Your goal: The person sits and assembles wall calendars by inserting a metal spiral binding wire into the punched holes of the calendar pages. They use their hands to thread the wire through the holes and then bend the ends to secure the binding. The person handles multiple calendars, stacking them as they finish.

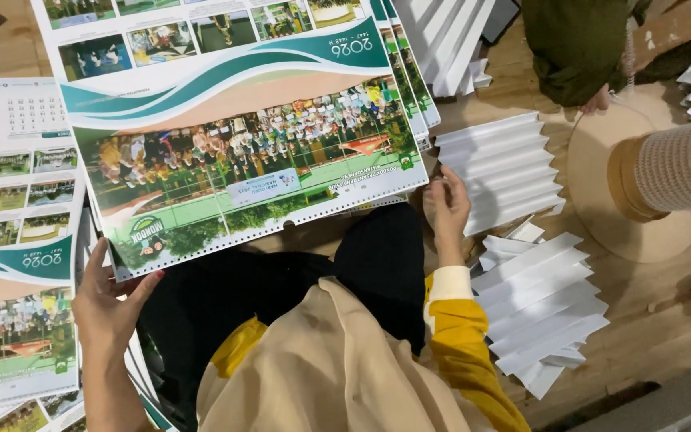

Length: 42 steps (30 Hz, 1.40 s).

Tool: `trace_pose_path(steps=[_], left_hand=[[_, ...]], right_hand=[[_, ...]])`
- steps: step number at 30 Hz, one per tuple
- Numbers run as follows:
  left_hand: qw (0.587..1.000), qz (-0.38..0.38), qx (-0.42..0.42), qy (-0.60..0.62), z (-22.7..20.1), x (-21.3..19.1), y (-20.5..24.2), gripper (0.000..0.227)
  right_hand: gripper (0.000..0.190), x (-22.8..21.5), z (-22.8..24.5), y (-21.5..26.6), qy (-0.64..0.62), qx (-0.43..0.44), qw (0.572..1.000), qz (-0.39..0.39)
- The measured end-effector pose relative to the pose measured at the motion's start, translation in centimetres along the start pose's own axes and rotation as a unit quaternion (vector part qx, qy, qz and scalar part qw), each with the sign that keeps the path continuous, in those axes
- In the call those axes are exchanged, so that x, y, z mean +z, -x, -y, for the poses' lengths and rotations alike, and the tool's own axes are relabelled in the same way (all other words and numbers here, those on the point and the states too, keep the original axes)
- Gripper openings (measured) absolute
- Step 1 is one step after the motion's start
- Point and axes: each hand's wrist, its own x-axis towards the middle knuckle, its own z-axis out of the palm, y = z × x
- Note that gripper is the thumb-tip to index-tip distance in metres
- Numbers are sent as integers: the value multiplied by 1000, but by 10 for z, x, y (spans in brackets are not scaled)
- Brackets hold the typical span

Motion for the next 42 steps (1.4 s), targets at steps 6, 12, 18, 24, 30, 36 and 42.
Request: trace_pose_path(steps=[6,12,18,24,30,36,42], left_hand=[[1000,-2,-11,9,-12,-5,10,83],[999,-24,15,29,2,2,4,78],[999,-24,23,33,-12,5,8,77],[998,-33,36,34,-6,7,8,76],[998,-20,65,3,9,11,5,73],[997,-44,66,15,21,22,-1,75],[997,-37,64,23,16,16,5,75]], right_hand=[[18,-73,-203,30,245,153,956,-57],[54,-121,-345,77,553,185,812,32],[44,-123,-325,79,481,225,847,29],[36,-114,-302,87,401,265,877,22],[31,-113,-281,108,330,309,891,28],[30,-110,-297,107,250,337,907,24],[34,-101,-309,110,164,363,917,20]])
